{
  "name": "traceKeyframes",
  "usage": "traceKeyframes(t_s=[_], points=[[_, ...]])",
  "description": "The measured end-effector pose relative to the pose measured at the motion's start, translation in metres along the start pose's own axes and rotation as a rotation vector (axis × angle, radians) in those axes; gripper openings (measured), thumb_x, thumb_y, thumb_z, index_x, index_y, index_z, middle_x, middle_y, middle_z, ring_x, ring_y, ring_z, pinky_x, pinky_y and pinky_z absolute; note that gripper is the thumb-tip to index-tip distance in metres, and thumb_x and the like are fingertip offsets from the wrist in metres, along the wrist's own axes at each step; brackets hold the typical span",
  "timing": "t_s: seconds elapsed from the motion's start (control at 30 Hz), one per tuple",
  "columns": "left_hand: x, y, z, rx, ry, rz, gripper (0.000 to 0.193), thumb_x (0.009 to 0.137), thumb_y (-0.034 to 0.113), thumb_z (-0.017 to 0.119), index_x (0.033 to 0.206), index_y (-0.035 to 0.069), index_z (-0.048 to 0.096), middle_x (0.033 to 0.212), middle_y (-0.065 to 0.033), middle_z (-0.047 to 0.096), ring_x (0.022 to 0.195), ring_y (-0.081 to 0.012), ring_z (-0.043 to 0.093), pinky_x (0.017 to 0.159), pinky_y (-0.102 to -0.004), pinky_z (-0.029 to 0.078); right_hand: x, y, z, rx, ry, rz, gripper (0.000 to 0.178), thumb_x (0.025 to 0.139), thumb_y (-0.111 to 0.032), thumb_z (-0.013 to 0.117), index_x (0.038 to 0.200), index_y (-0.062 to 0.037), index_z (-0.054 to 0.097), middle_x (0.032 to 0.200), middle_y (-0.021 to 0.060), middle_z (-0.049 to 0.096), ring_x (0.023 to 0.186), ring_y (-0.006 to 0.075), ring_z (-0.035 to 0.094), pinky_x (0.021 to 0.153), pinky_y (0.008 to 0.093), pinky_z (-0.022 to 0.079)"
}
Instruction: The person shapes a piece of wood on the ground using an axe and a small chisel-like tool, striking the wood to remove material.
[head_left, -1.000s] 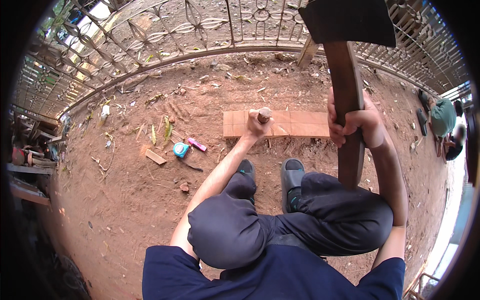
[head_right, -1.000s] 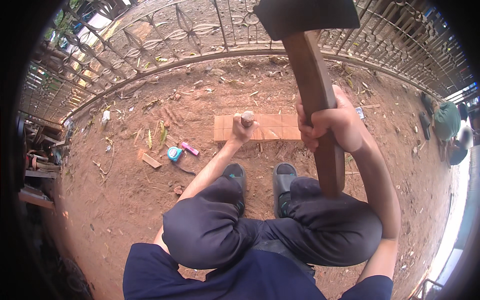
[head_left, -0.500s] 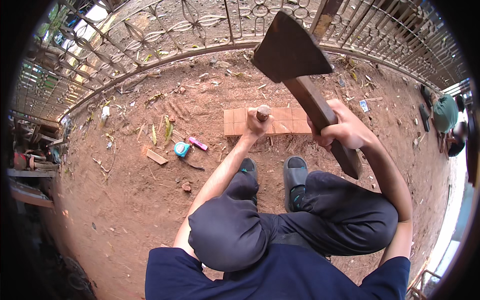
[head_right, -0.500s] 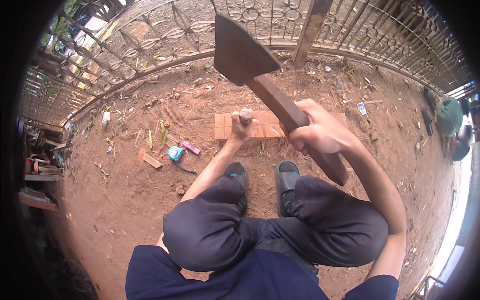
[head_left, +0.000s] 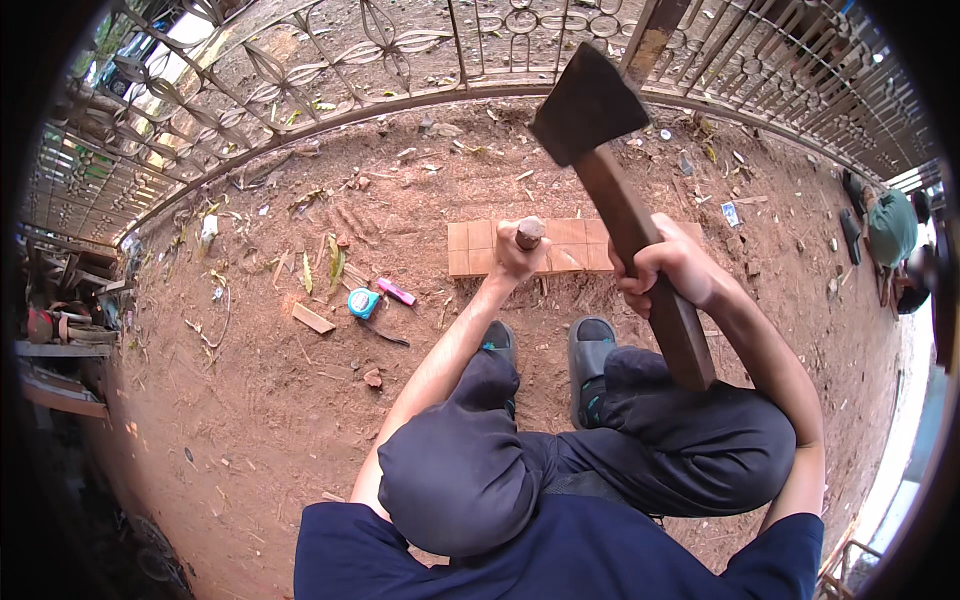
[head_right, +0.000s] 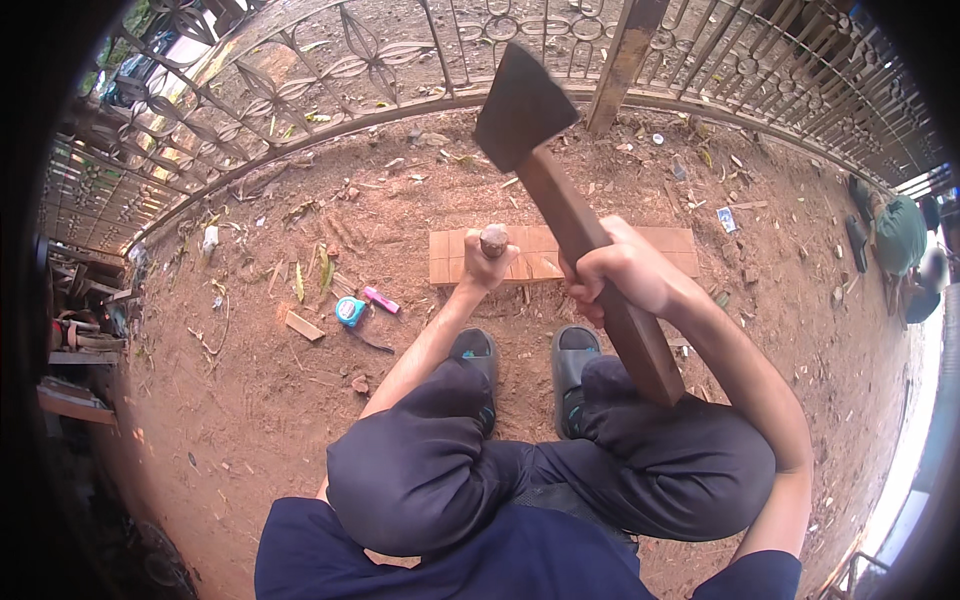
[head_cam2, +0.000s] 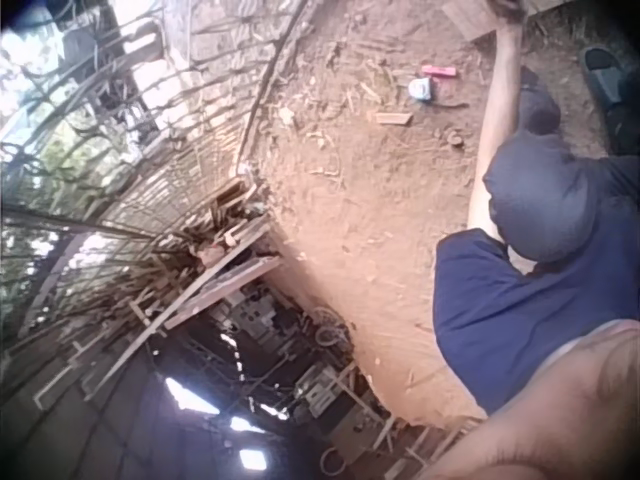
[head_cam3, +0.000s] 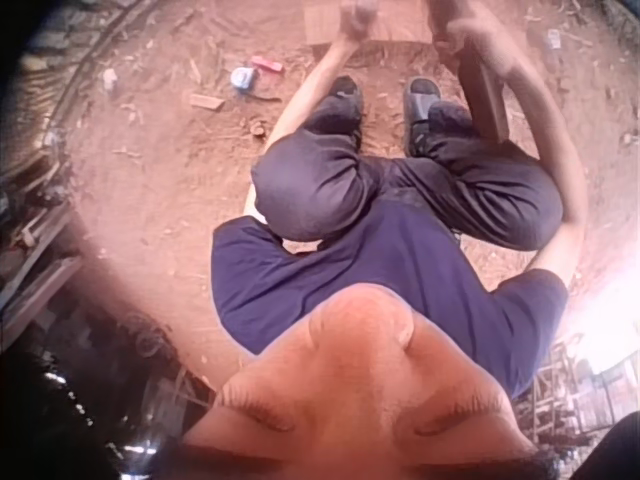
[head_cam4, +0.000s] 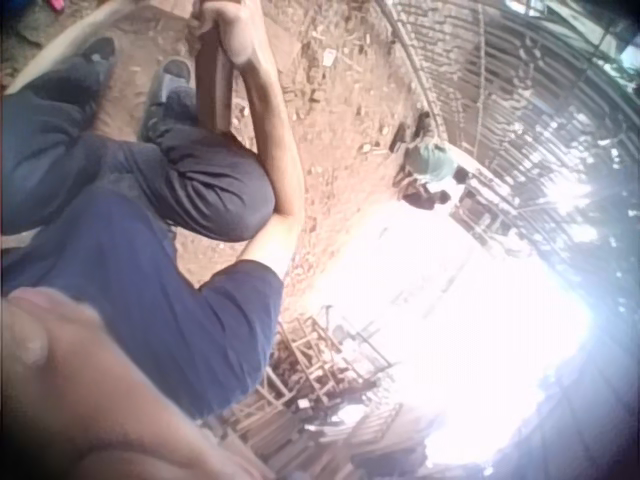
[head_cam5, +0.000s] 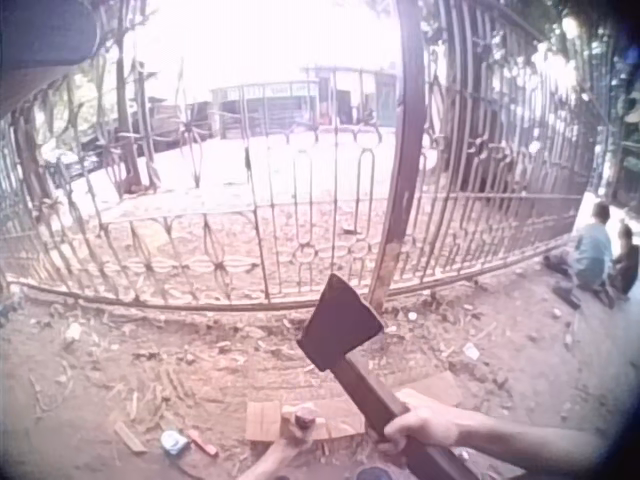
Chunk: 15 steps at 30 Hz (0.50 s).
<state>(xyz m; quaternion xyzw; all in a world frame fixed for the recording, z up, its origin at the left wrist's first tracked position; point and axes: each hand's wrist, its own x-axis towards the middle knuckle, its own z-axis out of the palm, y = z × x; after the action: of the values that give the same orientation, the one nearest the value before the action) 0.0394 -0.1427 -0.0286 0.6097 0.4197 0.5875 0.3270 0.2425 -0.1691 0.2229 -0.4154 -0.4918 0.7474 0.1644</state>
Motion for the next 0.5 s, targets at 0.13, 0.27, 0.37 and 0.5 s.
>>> traceKeyframes(t_s=[0.13,0.27,0.37,0.5], points=[[-0.005,-0.008,-0.007,0.043,-0.035,-0.019,0.012,0.073,0.007,0.068,0.065,0.004,0.059,0.059,-0.0021,0.059,0.054,-0.0109,0.058,0.052,-0.0285,0.045,-0.001,-0.022,0.001,0.101,0.042,-0.193,0.018,0.056,-0.009,0.055,0.07,0.0005,0.048,0.057,0.0072,0.048,0.047,0.0173,0.051,0.045,0.0311,0.043],[-0.002,-0.01,-0.005,0.064,-0.059,0.004,0.012,0.073,0.007,0.068,0.067,0.004,0.06,0.059,-0.0019,0.06,0.055,-0.0113,0.058,0.052,-0.0288,0.046,0.014,0.012,-0.026,-0.154,-0.035,-0.066,0.017,0.057,-0.008,0.057,0.071,0.0005,0.052,0.057,0.0098,0.055,0.048,0.018,0.056,0.046,0.0309,0.044],[-0.001,0.008,0.002,0.024,-0.013,0.01,0.015,0.07,0.008,0.067,0.064,0.001,0.056,0.055,-0.0114,0.054,0.048,-0.0193,0.055,0.048,-0.0338,0.041,0.011,0.036,-0.034,-0.457,-0.025,0.389,0.017,0.06,-0.008,0.058,0.074,0.0015,0.056,0.056,0.0082,0.055,0.047,0.0158,0.056,0.045,0.0309,0.044],[0.002,0.017,-0.002,0.022,-0.033,0.038,0.016,0.071,0.005,0.066,0.063,0.0,0.053,0.055,-0.0109,0.052,0.047,-0.0185,0.053,0.048,-0.0333,0.041,-0.004,0.02,-0.018,-0.419,0.033,0.229,0.022,0.064,-0.006,0.056,0.084,0.0025,0.058,0.058,0.0062,0.055,0.049,0.0141,0.057,0.045,0.0299,0.045]])
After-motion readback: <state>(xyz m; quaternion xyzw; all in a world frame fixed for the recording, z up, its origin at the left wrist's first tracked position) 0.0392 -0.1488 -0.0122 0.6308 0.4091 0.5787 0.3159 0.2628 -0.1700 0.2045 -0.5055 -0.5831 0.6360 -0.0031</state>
